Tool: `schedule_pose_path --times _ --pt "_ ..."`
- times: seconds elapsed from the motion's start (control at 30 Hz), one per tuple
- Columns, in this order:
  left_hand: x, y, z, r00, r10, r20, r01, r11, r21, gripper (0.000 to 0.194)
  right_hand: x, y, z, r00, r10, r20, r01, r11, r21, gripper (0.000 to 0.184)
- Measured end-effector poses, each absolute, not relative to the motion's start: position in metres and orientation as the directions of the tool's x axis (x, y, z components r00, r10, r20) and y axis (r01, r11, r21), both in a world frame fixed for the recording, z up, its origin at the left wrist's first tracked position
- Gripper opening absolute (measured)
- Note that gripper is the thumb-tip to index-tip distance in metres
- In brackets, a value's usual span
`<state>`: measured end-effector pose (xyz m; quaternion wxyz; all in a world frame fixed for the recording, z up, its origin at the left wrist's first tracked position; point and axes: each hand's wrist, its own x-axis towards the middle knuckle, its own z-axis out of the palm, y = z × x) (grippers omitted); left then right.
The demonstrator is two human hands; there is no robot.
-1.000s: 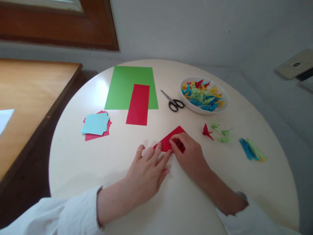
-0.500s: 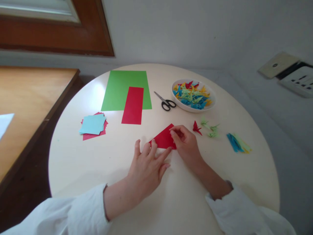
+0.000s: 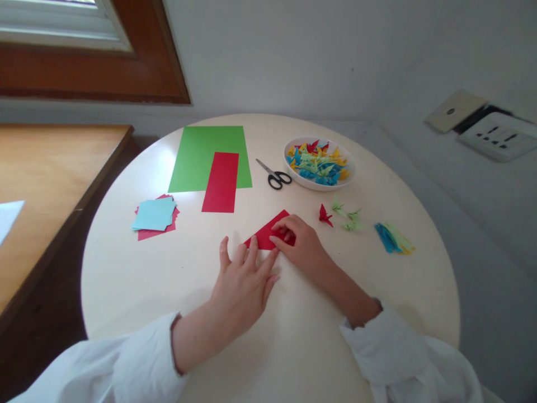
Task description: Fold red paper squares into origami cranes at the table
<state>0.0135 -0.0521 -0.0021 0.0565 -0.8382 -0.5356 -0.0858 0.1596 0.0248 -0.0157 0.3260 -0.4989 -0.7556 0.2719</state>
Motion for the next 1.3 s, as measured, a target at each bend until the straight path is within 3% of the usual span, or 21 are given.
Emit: schedule_pose_path --times 0.37,0.87,0.97,1.03,1.17,1.3 --pt "-0.001 -0.053 -0.001 0.437 0.871 0.224 0.892 -0.452 0.018 0.036 0.161 0.026 -0.016 -0.345 0.914 0.214 0.608 0.391 -0.691 0.007" --pt "-0.019 -0.061 0.003 0.29 0.921 0.261 0.953 -0.304 0.014 0.035 0.162 0.026 -0.018 -0.324 0.93 0.173 0.597 0.343 -0.725 0.006" --pt "-0.016 -0.059 0.0 0.378 0.878 0.292 0.915 -0.403 0.026 0.038 0.162 0.027 -0.018 -0.331 0.926 0.181 0.599 0.354 -0.718 0.006" --pt "-0.012 -0.057 -0.006 0.49 0.831 0.263 0.859 -0.512 0.02 0.046 0.162 0.027 -0.019 -0.336 0.918 0.208 0.599 0.379 -0.705 0.007" --pt "-0.009 -0.055 -0.02 0.505 0.842 0.192 0.854 -0.52 0.033 0.052 0.162 0.022 -0.022 -0.351 0.874 0.337 0.582 0.486 -0.652 0.008" --pt "-0.009 -0.053 -0.024 0.503 0.84 0.205 0.855 -0.518 0.025 0.051 0.157 0.006 -0.025 -0.469 0.723 0.507 0.588 0.684 -0.432 0.016"
